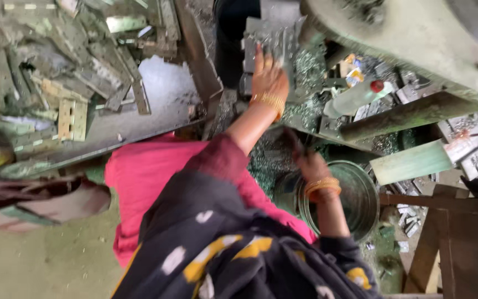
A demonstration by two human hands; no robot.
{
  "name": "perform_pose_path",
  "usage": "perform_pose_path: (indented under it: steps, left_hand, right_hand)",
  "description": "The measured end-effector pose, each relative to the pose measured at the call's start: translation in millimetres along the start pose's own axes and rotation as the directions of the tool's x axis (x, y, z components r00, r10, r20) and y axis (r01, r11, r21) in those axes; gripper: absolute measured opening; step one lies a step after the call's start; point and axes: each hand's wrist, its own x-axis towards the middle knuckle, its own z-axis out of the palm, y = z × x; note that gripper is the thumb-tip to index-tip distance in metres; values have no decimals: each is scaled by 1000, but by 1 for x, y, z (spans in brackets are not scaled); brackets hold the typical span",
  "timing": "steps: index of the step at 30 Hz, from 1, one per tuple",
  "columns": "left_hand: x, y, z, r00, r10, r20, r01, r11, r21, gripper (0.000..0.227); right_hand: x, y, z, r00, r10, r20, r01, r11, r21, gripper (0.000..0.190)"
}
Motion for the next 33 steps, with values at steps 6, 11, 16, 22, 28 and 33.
perform_pose_path:
  steps: [6,11,16,22,28,33]
  left_hand:
    - [16,11,-26,985,-39,168,9,984,175,41]
    - [-13,-7,-35,998,-57,-24,53,989,-140,39]
    - [-98,-89,-5,791,-369,-489,-26,777,-629,35]
    - [-162,-241,125,720,-609,-334,625,777,-70,48]
    - [-117,-283,204,757,-649,-74,650,760,-5,23]
    - [-129,-273,202,619,-786,-5,767,605,-212,24]
  right_hand:
    - [-3,9,14,964,-122,-235,124,992,-7,38]
    - [-24,6,22,993,-72,-91,83,989,122,31]
    - [-35,-39,-33,872,-154,-465,440,664,605,24]
    - [-52,-76,-72,816,-192,-545,551,544,633,29]
    - [-52,-79,-77,809,-221,-545,516,711,478,29]
    - [-50,-73,-73,807,-243,-538,449,844,292,25]
